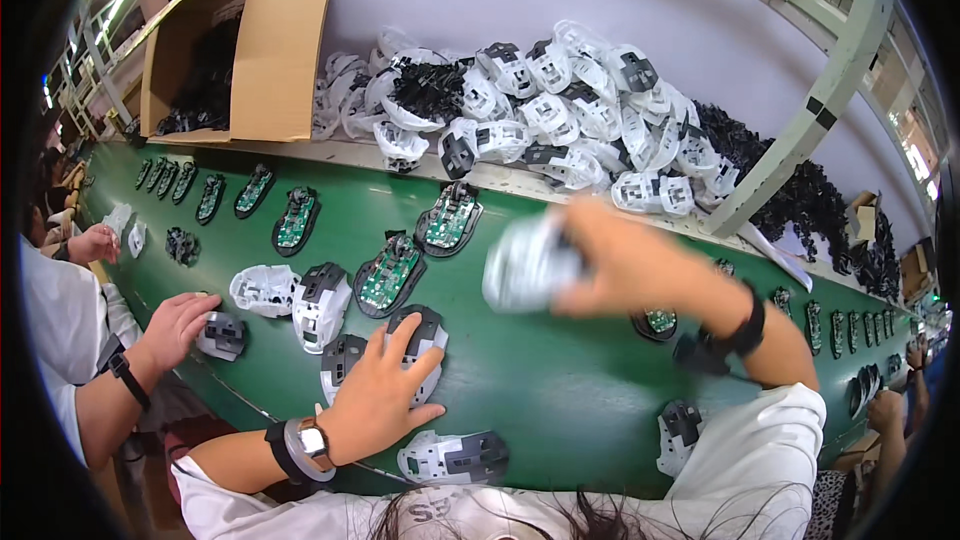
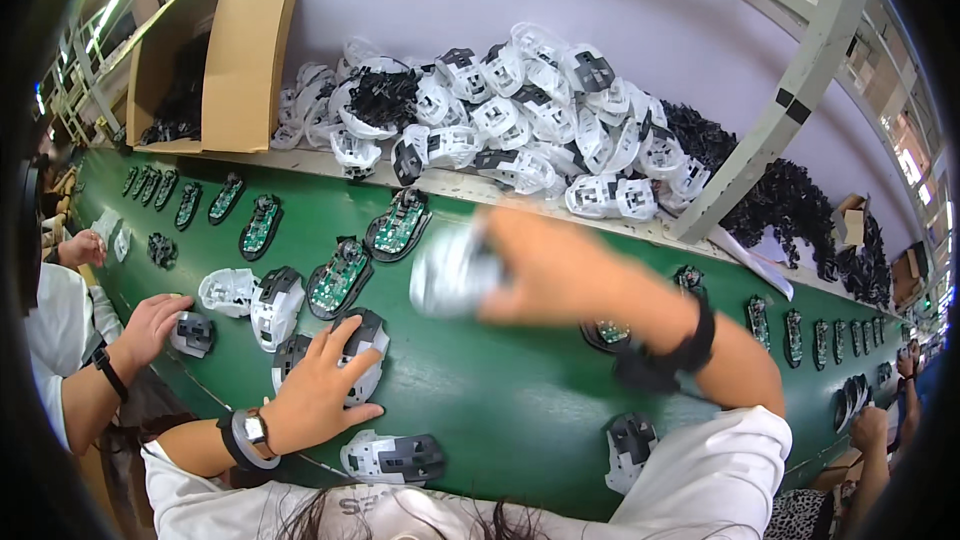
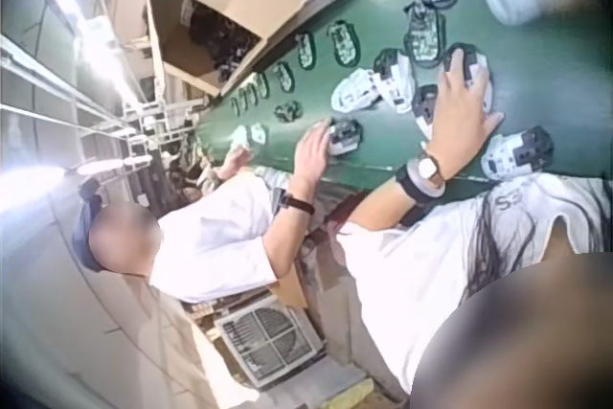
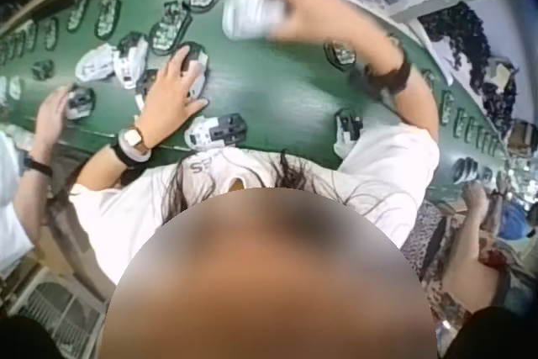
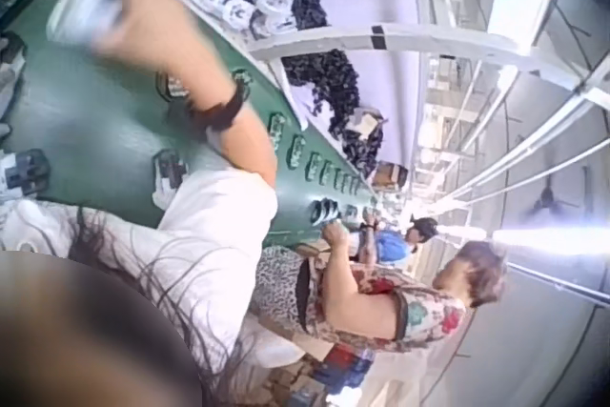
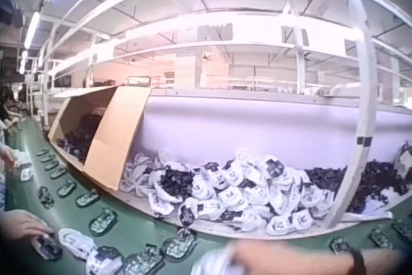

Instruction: The person assembles electronic devices on a green workbench. They pick up white plastic casings and black internal components, fit the components into the casings, and place the assembled units on the table. The process is repeated continuously with multiple units.

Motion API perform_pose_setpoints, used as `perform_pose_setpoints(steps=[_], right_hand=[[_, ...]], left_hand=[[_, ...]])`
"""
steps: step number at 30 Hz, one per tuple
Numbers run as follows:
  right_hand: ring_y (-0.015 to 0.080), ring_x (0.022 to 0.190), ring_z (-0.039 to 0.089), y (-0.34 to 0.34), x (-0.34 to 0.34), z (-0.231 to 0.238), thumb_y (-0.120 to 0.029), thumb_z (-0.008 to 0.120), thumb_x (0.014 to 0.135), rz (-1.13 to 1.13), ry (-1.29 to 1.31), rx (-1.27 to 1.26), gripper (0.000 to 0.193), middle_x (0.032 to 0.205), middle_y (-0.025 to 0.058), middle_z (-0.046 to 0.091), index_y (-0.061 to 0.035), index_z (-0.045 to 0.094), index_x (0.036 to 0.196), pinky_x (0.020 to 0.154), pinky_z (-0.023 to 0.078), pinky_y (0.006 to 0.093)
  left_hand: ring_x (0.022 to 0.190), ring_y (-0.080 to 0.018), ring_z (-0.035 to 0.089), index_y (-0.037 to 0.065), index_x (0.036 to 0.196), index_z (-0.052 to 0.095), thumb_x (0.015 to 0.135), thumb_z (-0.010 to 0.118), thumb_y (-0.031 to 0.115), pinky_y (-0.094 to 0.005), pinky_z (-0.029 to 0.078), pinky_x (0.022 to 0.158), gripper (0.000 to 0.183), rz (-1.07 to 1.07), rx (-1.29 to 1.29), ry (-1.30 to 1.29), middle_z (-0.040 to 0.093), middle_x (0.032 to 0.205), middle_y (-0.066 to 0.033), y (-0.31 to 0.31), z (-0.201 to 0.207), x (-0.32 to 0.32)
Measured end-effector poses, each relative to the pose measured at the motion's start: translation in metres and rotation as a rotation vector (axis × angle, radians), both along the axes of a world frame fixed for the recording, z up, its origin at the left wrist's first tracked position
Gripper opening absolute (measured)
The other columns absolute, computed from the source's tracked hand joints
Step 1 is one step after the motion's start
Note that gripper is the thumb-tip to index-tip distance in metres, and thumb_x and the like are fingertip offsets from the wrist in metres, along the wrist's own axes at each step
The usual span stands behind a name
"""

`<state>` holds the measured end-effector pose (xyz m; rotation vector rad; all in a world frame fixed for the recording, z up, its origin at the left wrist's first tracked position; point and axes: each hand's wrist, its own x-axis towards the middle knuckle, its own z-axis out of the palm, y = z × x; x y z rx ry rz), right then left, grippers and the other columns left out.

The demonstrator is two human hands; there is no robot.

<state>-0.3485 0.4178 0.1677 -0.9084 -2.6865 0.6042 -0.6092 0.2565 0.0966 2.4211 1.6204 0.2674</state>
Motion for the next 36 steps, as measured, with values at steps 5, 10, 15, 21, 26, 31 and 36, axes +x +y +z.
perform_pose_setpoints(steps=[5,10,15,21,26,31,36], right_hand=[[0.0364,0.093,0.057,0.186,0.08,0.031,-0.036,0.073,0.07,-0.753,0.199,0.709,0.058,0.099,0.0212,0.059,0.0034,0.053,0.107,0.082,0.046,0.0427],[0.0405,0.102,0.055,0.269,0.119,0.02,-0.04,0.07,0.073,-1.15,0.243,0.533,0.071,0.106,0.0253,0.058,0.0083,0.048,0.12,0.09,0.044,0.0443],[0.0394,0.111,0.05,0.235,0.083,-0.004,-0.031,0.067,0.079,-0.831,0.279,1.023,0.059,0.116,0.0242,0.053,0.0036,0.047,0.123,0.097,0.04,0.0451],[0.0327,0.119,0.046,0.001,-0.01,-0.018,-0.022,0.069,0.078,0.289,0.225,0.276,0.052,0.122,0.0175,0.05,-0.0039,0.049,0.123,0.1,0.038,0.0421],[0.0354,0.125,0.038,-0.124,-0.028,-0.08,-0.019,0.07,0.071,0.649,0.077,0.086,0.066,0.134,0.0189,0.038,-0.0046,0.042,0.129,0.093,0.039,0.0497],[0.0349,0.12,0.042,-0.139,-0.048,-0.103,-0.013,0.062,0.075,0.749,-0.05,0.048,0.057,0.134,0.0211,0.038,-0.0032,0.042,0.127,0.085,0.044,0.0487],[0.0353,0.106,0.05,-0.113,-0.031,-0.064,-0.012,0.065,0.069,0.459,-0.004,0.201,0.057,0.125,0.0223,0.044,-0.0033,0.047,0.122,0.079,0.047,0.0436]], left_hand=[[0.114,-0.0443,0.043,0.011,0.115,0.051,0.071,0.073,0.019,-0.0464,0.041,0.096,0.05,-0.025,-0.045,-0.148,0.038,0.131,-0.0199,0.021,-0.001,0.008],[0.116,-0.0327,0.048,0.003,0.12,0.048,0.068,0.072,0.014,-0.0389,0.039,0.098,0.059,-0.204,0.027,-0.487,0.047,0.125,-0.0177,0.065,0.051,0.008],[0.109,-0.0284,0.056,-0.003,0.127,0.044,0.071,0.073,0.021,-0.0356,0.047,0.09,0.067,0.006,0.342,-0.479,0.054,0.119,-0.0196,0.249,0.102,0.058],[0.12,-0.036,0.049,-0.007,0.126,0.048,0.067,0.075,0.046,-0.0382,0.039,0.102,0.084,0.175,0.373,-0.689,0.051,0.126,-0.0263,0.428,0.11,0.093],[0.124,-0.0371,0.043,-0.007,0.128,0.045,0.072,0.071,0.046,-0.0396,0.034,0.105,0.082,-0.293,0.501,-0.463,0.047,0.13,-0.0265,0.346,0.128,0.124],[0.134,-0.0366,0.032,0.003,0.131,0.043,0.076,0.075,0.025,-0.0415,0.027,0.11,0.068,-0.423,0.217,-0.168,0.036,0.141,-0.0243,0.125,0.124,0.038],[0.129,-0.0433,0.033,0.007,0.128,0.046,0.07,0.079,0.025,-0.0457,0.033,0.105,0.069,-0.085,-0.034,-0.167,0.03,0.142,-0.0254,0.005,0.048,-0.02]])
